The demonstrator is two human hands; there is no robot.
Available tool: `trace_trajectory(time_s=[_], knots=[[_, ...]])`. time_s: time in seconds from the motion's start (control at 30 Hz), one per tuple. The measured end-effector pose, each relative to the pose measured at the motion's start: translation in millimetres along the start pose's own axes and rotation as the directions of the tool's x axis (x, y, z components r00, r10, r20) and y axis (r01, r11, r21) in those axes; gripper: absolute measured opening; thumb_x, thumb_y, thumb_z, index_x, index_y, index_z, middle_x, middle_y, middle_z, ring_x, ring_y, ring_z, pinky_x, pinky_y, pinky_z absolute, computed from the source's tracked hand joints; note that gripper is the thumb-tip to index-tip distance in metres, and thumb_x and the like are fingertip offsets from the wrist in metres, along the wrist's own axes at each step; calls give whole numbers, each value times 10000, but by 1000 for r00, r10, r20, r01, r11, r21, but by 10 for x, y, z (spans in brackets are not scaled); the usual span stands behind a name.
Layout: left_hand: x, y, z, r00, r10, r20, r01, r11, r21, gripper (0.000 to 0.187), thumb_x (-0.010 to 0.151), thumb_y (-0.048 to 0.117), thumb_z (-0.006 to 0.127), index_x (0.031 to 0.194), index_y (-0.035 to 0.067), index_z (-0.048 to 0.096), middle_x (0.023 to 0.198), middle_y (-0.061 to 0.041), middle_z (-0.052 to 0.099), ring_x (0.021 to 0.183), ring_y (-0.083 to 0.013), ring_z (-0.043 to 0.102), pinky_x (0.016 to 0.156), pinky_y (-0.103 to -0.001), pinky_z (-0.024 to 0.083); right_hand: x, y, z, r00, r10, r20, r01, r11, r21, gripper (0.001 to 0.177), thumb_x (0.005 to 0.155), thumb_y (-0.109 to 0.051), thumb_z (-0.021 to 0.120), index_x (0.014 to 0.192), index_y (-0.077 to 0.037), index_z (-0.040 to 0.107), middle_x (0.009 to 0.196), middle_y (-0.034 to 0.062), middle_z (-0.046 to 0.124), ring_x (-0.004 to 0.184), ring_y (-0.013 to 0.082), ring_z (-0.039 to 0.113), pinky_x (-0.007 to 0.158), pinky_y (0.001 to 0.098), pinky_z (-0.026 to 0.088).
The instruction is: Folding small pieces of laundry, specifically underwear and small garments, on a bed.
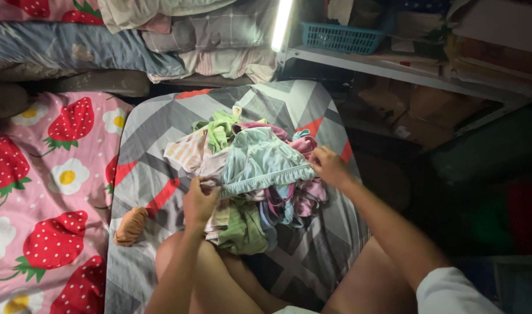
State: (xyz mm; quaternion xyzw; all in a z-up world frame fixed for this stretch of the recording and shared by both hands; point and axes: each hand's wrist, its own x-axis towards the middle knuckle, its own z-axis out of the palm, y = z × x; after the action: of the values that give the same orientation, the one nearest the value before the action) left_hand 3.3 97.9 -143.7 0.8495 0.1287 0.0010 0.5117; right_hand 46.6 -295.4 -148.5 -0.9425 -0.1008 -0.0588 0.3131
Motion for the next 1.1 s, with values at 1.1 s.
trace_trajectory(time_s=[1.1], knots=[[582, 354, 1093, 846, 369, 385, -524, 709, 472, 164, 967, 228, 550, 1007, 115, 661, 979, -169, 727, 942, -393, 694, 826, -529, 501, -63, -800, 299, 667, -736, -118, 484, 549, -682, 264, 874, -233, 608, 1106, -124, 669, 1105, 76, 642, 1061, 265, 617, 889, 478, 472]])
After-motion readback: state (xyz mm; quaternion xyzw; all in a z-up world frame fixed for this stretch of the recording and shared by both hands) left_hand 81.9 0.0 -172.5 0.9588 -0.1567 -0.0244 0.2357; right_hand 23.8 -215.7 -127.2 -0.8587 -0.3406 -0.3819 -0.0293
